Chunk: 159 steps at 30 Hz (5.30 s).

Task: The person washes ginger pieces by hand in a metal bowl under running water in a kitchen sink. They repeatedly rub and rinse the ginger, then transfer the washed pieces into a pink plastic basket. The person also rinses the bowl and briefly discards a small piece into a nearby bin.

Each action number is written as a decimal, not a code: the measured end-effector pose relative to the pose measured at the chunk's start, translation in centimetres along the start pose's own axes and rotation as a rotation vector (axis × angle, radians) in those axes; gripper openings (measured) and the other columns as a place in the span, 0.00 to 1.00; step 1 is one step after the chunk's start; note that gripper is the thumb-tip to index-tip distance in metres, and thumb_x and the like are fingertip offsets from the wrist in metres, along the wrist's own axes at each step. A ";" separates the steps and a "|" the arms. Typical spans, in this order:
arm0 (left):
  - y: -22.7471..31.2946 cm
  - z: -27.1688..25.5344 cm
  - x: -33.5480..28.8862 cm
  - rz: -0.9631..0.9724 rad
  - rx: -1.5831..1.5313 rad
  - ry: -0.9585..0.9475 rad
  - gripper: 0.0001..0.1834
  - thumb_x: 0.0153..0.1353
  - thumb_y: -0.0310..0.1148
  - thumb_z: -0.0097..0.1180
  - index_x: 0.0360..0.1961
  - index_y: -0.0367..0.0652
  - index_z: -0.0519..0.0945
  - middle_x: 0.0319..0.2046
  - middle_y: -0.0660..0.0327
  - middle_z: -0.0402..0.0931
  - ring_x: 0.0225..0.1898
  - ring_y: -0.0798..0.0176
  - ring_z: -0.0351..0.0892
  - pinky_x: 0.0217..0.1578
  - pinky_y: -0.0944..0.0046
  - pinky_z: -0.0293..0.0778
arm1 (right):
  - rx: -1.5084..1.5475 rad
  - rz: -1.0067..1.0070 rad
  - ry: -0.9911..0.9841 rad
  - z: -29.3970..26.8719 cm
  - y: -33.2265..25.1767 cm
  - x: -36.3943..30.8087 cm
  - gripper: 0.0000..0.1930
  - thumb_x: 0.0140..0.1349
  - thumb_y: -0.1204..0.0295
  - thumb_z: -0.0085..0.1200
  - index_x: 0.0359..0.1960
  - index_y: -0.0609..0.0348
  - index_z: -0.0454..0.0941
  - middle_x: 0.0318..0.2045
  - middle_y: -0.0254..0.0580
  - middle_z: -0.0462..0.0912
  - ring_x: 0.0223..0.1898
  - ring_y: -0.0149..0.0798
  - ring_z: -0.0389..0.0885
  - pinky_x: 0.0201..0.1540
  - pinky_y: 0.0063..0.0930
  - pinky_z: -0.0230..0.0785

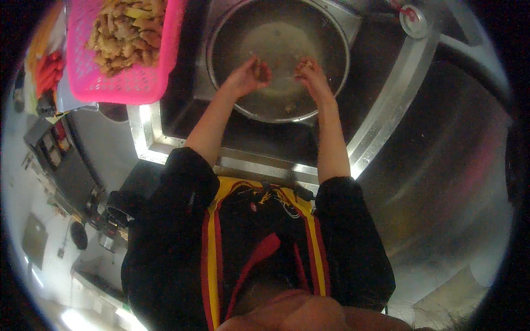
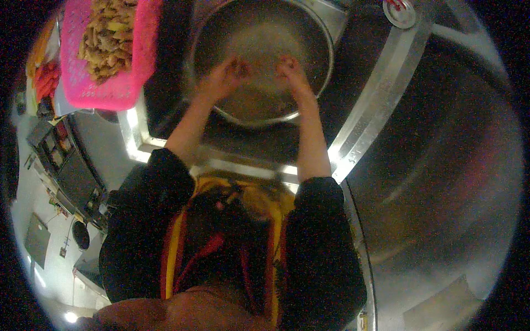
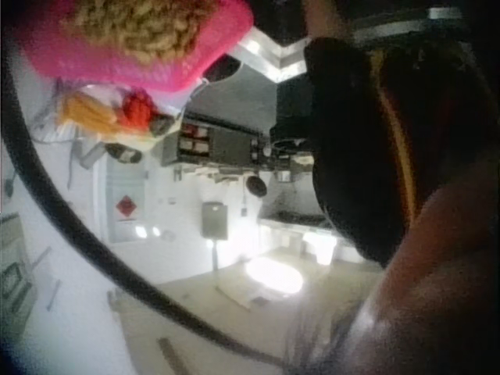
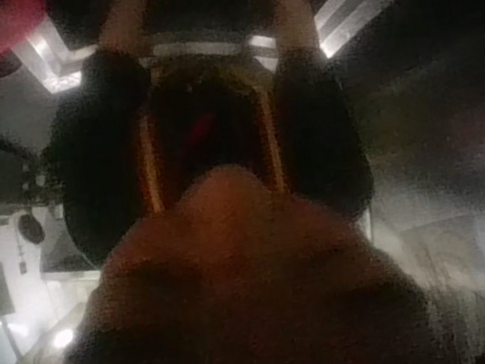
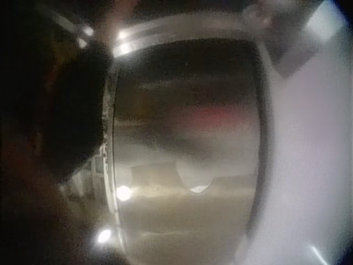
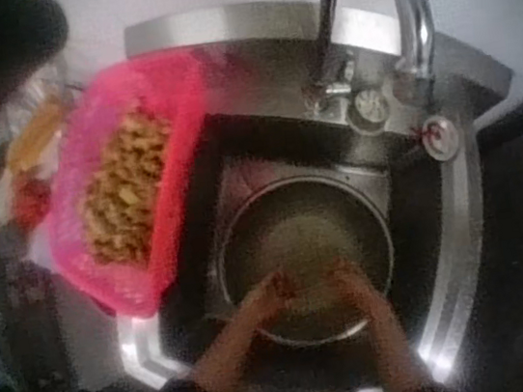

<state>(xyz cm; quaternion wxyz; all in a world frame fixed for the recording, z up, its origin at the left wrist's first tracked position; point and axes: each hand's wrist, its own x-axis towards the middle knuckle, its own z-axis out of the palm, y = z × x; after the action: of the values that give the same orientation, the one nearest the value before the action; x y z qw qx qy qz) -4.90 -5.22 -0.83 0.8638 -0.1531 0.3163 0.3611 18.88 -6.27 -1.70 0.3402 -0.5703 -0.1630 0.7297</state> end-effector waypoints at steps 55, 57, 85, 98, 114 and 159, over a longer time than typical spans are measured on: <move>27.8 16.9 -17.2 1.588 2.051 1.066 0.15 0.57 0.36 0.53 0.42 0.38 0.77 0.37 0.51 0.78 0.38 0.58 0.76 0.39 0.60 0.71 | -1.798 -0.301 0.321 -2.6 0.6 9.2 0.25 0.50 0.54 0.54 0.48 0.53 0.74 0.51 0.48 0.73 0.51 0.50 0.71 0.53 0.40 0.63; 26.3 18.1 -17.7 1.773 2.324 1.140 0.16 0.57 0.36 0.54 0.43 0.38 0.77 0.40 0.50 0.76 0.41 0.58 0.74 0.41 0.60 0.70 | -1.312 -0.269 0.358 -1.1 4.3 9.8 0.27 0.49 0.53 0.55 0.49 0.54 0.73 0.50 0.48 0.73 0.51 0.51 0.71 0.54 0.40 0.62; 4.7 -2.5 7.2 0.326 2.074 0.857 0.16 0.54 0.35 0.48 0.42 0.38 0.75 0.38 0.47 0.76 0.40 0.47 0.77 0.41 0.51 0.73 | -0.719 0.004 -0.120 7.8 11.0 1.8 0.14 0.56 0.66 0.47 0.40 0.61 0.73 0.32 0.47 0.77 0.28 0.43 0.74 0.31 0.30 0.68; 6.8 1.6 14.7 0.601 1.382 0.811 0.12 0.56 0.33 0.48 0.40 0.38 0.72 0.37 0.49 0.74 0.40 0.50 0.75 0.42 0.52 0.72 | 0.705 0.000 0.156 -0.8 -1.8 3.2 0.08 0.57 0.73 0.53 0.37 0.60 0.74 0.32 0.38 0.75 0.25 0.29 0.68 0.22 0.18 0.58; 0.1 6.7 4.0 0.276 0.590 0.258 0.05 0.60 0.30 0.47 0.34 0.41 0.71 0.31 0.57 0.73 0.35 0.59 0.74 0.39 0.57 0.73 | -0.271 -0.212 0.234 0.8 -0.1 3.9 0.08 0.59 0.66 0.50 0.34 0.57 0.72 0.26 0.36 0.74 0.14 0.27 0.65 0.15 0.17 0.54; 7.9 22.2 -22.7 1.134 1.408 0.341 0.10 0.56 0.29 0.53 0.39 0.40 0.79 0.28 0.63 0.77 0.29 0.72 0.74 0.32 0.72 0.70 | -0.338 -0.383 -0.744 25.0 -29.3 -9.9 0.16 0.60 0.74 0.48 0.49 0.69 0.69 0.38 0.47 0.78 0.35 0.39 0.78 0.35 0.28 0.72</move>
<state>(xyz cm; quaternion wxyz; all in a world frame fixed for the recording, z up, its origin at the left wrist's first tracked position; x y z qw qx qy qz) -13.16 -0.75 30.49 0.3927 0.5351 0.6140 0.4271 5.57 11.67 31.23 0.2894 -0.2762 -0.4938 0.7721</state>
